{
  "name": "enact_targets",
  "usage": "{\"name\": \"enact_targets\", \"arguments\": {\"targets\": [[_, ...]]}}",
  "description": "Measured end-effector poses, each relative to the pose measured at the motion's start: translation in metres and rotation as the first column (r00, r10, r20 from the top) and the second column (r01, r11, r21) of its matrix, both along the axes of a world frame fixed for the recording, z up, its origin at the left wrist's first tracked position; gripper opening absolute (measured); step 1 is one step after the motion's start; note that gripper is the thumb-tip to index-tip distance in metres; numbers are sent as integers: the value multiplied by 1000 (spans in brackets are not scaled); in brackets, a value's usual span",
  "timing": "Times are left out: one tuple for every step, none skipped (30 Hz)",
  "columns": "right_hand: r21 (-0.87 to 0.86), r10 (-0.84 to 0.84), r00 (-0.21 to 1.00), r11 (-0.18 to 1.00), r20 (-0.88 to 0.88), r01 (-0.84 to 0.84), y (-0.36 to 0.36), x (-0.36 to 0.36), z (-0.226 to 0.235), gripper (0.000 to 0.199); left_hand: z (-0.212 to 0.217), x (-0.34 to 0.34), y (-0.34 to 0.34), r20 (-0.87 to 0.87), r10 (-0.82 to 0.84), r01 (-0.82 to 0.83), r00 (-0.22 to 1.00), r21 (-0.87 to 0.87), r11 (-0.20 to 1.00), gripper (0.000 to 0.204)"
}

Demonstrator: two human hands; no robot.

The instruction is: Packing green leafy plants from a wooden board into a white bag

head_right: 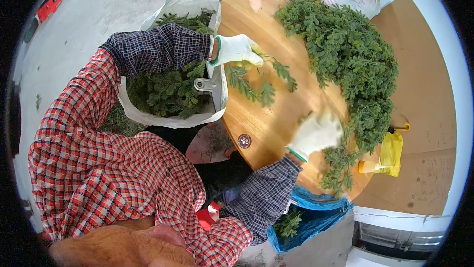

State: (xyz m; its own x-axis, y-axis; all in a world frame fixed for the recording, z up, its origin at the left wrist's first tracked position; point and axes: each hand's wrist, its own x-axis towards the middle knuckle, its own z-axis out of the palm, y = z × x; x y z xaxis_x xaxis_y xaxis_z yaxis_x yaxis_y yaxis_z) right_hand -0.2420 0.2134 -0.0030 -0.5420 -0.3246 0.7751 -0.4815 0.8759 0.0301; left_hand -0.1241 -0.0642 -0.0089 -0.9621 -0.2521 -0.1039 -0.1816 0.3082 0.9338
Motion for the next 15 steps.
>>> {"name": "enact_targets", "arguments": {"targets": [[-9, 264, 962, 964, 69, -264, -15, 5, -2, 22, -2, 0, -2, 10, 9, -10, 1000, 114, 993, 31], [10, 321, 940, 946, 121, -324, -29, 15, -6, 23, -1, 0, -1, 14, 9, -11, 1000, 114, 993, 31], [24, 385, 906, 918, 176, -395, -46, 29, -11, 26, -1, 4, -2, 18, -6, 2, 1000, 235, 972, 31], [33, 443, 870, 887, 215, -460, -58, 39, -10, 26, 1, 4, 0, 16, -34, 26, 999, 354, 935, 32], [39, 494, 831, 854, 254, -519, -66, 47, -9, 27, 2, 3, 3, 20, -38, 29, 999, 354, 935, 32], [28, 531, 823, 837, 201, -546, -67, 51, -14, 24, 2, 1, 6, 19, -44, 31, 999, 423, 906, 31], [25, 537, 818, 833, 203, -553, -69, 51, -17, 24, 4, 2, 6, 18, -37, 24, 999, 488, 873, 31], [130, 478, 840, 844, 255, -520, -70, 51, -19, 22, 3, 2, 4, 22, -56, 37, 998, 510, 859, 31], [235, 412, 861, 842, 299, -485, -70, 50, -21, 20, 1, 2, 1, 24, -50, 31, 998, 510, 860, 31], [189, 440, 846, 842, 302, -505, -69, 46, -24, 17, -3, 2, 0, 4, -72, 61, 997, 500, 864, 29], [190, 443, 844, 840, 302, -509, -68, 41, -25, 17, -6, 2, -1, -17, -97, 92, 995, 490, 867, 28], [204, 419, 873, 858, 251, -471, -66, 36, -26, 16, -9, 2, -2, -18, -94, 90, 995, 491, 866, 28], [218, 390, 899, 877, 199, -429, -64, 32, -24, 15, -9, 4, 1, -14, -69, 65, 998, 572, 818, 27], [230, 343, 905, 887, 250, -400, -60, 24, -28, 17, -9, 4, 3, -9, -45, 40, 999, 647, 762, 26], [233, 341, 906, 887, 251, -398, -56, 18, -32, 17, -10, 5, 4, -10, -47, 42, 999, 649, 760, 26]]}}
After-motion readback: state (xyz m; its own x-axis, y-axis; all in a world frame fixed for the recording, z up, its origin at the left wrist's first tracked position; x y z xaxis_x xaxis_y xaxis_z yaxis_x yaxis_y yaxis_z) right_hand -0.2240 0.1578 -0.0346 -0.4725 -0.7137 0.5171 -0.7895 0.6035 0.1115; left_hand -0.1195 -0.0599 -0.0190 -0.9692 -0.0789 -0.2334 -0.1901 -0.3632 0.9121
